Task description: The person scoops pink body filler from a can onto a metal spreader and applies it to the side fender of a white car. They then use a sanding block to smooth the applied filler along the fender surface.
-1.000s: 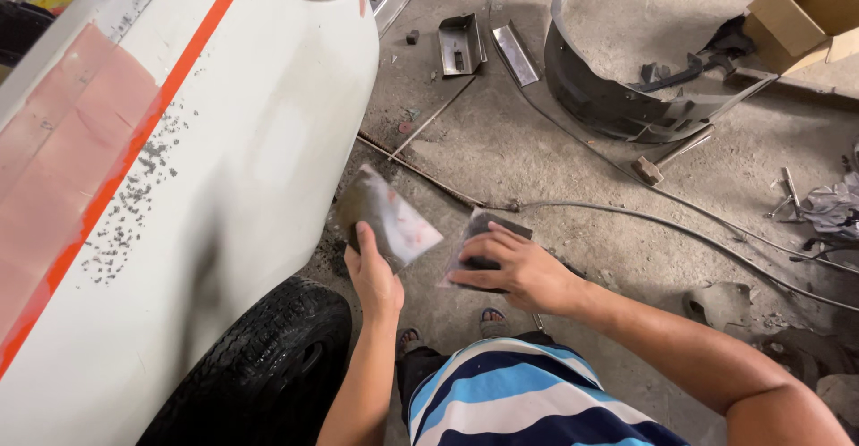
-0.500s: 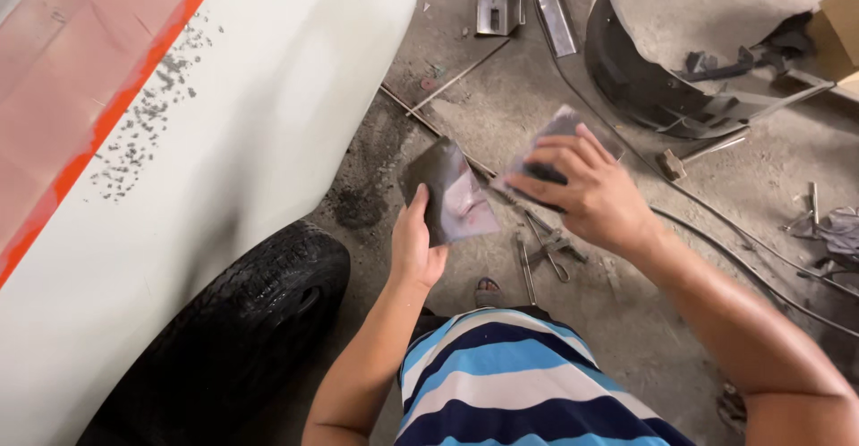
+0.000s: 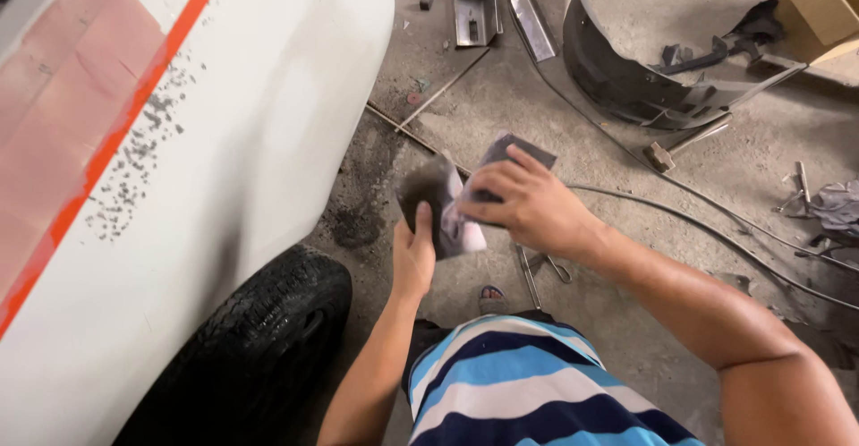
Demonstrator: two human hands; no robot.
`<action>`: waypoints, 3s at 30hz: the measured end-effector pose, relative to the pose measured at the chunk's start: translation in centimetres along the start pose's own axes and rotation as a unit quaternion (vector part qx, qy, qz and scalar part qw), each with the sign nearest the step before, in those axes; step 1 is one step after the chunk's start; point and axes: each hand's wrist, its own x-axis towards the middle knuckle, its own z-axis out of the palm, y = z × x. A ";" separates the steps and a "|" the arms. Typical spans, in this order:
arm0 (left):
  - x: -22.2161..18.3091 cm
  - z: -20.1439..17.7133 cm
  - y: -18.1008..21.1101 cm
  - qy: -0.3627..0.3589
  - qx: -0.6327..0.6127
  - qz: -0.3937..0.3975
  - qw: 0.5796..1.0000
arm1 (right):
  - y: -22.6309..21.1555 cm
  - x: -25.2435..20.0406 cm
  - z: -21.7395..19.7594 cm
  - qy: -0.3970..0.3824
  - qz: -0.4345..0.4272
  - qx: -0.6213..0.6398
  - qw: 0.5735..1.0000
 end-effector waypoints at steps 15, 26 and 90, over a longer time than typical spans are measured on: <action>1.9 -3.1 1.0 0.225 -0.258 -0.089 0.935 | -3.5 -3.8 1.0 0.073 -0.053 0.252 0.964; -0.4 -1.5 -0.1 0.022 -0.422 -0.241 0.874 | -0.6 -2.9 2.8 0.072 0.058 0.222 0.971; 0.0 0.4 1.4 0.110 -0.351 -0.133 0.921 | -0.3 -0.8 -2.5 0.061 -0.005 -0.033 0.998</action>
